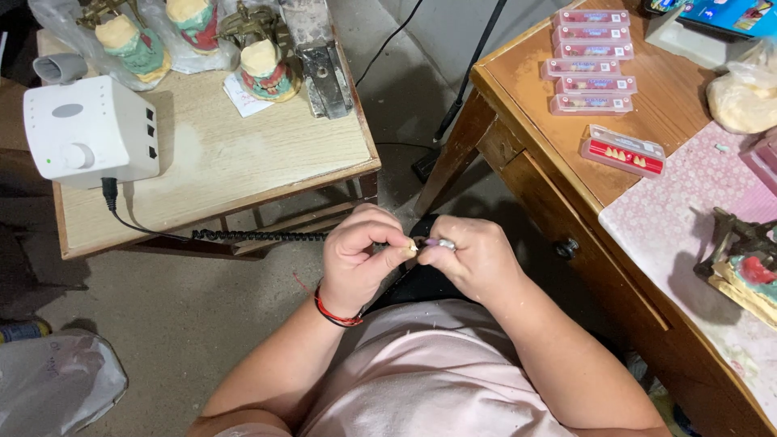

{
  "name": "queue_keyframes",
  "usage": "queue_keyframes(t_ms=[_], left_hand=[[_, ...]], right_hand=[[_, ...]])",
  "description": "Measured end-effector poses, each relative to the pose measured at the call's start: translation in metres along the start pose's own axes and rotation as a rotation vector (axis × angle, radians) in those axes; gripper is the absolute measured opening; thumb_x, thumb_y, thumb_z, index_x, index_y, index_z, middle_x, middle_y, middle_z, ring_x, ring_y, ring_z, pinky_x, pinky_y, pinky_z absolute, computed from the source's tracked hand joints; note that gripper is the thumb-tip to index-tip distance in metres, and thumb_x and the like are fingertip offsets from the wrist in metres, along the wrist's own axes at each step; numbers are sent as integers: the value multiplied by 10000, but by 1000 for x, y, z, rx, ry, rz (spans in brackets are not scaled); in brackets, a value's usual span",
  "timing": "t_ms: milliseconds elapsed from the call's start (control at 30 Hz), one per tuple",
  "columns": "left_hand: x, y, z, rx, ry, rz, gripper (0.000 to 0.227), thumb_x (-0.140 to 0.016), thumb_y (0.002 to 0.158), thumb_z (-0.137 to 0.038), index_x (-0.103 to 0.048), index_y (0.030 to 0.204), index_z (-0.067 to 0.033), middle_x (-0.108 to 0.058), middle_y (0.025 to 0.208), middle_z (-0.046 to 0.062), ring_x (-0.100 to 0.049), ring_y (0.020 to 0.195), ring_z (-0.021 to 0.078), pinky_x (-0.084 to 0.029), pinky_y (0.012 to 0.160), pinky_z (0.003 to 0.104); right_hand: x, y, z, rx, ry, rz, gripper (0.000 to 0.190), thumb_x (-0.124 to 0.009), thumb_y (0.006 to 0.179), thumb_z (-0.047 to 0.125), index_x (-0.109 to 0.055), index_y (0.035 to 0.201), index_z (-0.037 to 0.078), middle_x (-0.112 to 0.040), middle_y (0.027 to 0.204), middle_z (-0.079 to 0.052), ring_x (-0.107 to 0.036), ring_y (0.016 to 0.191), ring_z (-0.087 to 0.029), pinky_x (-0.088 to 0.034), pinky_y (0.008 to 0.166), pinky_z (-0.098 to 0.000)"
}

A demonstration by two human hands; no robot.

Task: The person uses a rotary tool to grind a small piece of material, then switches to a dental model to apply a red substance with a brush. They continue to shape and adjust the material on the model using their fingers and tools.

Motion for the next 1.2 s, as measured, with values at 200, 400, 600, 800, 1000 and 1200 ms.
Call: queue_keyframes(t_ms=[200,400,600,800,1000,1200], left_hand=[[6,14,-21,-244,540,150,71,-811,913,-154,-763,878,-116,-706,808,13,-669,796,240,-469,819,403],[4,13,-27,-331,676,204,60,-757,954,-175,-758,896,-159,-690,840,-17,-677,819,219,-459,800,389],[1,11,-27,-327,633,191,70,-753,951,-168,-758,882,-158,-683,819,-32,-671,817,204,-444,827,389],[-2,6,-23,-260,536,214,91,-750,961,-226,-757,887,-173,-684,826,-29,-685,815,219,-456,800,390],[13,-5,-4,-233,608,259,132,-695,999,-235,-767,909,-170,-707,847,14,-680,825,264,-446,789,436],[112,39,32,-51,1306,255,96,-778,977,-179,-791,884,-199,-692,812,-19,-668,851,227,-424,922,439]], right_hand=[[1,6,14,-189,611,4,94,-749,920,91,-757,982,21,-581,516,-1,-550,454,-69,-452,475,-200],[-6,-6,-2,-306,652,-32,94,-807,813,-3,-788,904,-16,-595,464,-68,-549,391,-74,-426,419,-171],[-4,-10,-1,-288,629,-13,39,-734,856,-1,-772,855,-12,-584,480,-54,-541,433,-62,-429,453,-174],[-9,-8,-2,-311,522,-5,53,-718,790,11,-756,816,39,-553,508,-12,-505,491,-67,-424,495,-204],[-12,-8,-36,-403,100,-62,138,-727,783,66,-769,895,134,-652,590,-54,-600,572,-168,-484,587,-317],[-6,-3,-41,-490,-146,69,370,-718,945,350,-663,775,26,-656,657,-232,-649,653,-439,-488,645,-493]])
Point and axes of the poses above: each hand's wrist, its own y-axis towards the middle knuckle, its own x-axis out of the back of the hand, z = x × y, the point moved 3 cm from there along y, towards the middle knuckle
